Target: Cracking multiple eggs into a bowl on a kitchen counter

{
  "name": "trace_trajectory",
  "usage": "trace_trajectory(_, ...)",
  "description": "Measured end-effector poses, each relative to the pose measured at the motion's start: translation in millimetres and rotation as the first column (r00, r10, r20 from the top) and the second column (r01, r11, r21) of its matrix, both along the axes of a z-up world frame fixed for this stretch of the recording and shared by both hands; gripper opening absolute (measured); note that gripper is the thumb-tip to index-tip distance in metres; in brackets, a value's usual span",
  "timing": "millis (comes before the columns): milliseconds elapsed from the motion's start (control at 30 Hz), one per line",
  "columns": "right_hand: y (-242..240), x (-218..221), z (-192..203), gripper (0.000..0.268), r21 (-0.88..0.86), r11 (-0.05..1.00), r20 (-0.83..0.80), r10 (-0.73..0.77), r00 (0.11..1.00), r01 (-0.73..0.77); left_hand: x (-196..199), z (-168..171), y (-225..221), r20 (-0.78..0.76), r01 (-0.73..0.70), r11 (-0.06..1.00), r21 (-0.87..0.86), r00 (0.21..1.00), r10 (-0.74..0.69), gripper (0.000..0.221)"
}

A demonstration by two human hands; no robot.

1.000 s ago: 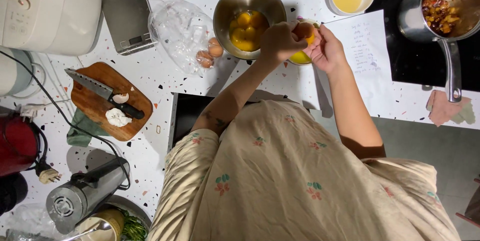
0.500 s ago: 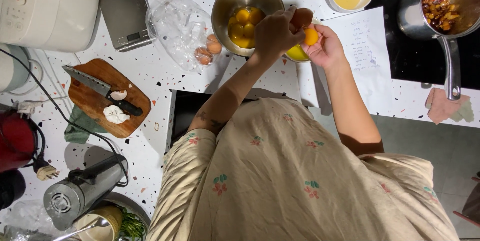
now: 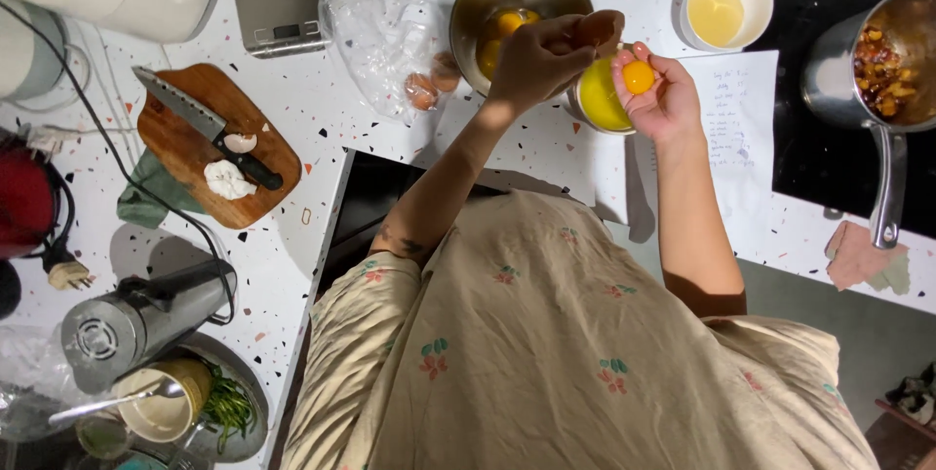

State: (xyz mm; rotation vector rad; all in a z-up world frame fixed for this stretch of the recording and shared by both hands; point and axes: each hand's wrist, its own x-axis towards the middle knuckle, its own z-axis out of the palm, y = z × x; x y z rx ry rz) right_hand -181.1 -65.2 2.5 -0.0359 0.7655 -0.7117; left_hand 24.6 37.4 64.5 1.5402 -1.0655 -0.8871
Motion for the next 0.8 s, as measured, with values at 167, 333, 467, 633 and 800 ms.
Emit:
trace_trajectory(167, -4, 4, -8, 0.011, -0.013, 0.997, -0.079, 0.069, 0.995, -0.07, 2, 0, 10, -0.254, -0.003, 1.0, -0.008, 0.967, 0.001, 0.042)
trace_trajectory(333, -7, 4, -13, 0.015, 0.001, 0.999, -0.13, 0.039, 0.991, -0.039, 7, -11, 15, -0.428, 0.012, 0.999, -0.033, 0.904, -0.025, 0.044)
trace_trajectory(467, -7, 4, -8, 0.018, 0.011, 1.0, -0.104, 0.019, 0.994, -0.018, 56, -30, 49, -0.52, -0.083, 0.994, -0.077, 0.854, 0.031, 0.025)
trace_trajectory(633, -8, 5, -13, 0.014, -0.023, 0.998, -0.145, 0.057, 0.988, -0.06, 156, -6, 162, -0.229, -0.429, 0.897, 0.106, 0.867, 0.442, 0.03)
trace_trajectory(800, -9, 4, -17, 0.018, -0.039, 0.996, -0.181, 0.068, 0.981, -0.076, 245, -25, 281, -0.147, -0.929, 0.236, 0.285, 0.201, 0.969, 0.029)
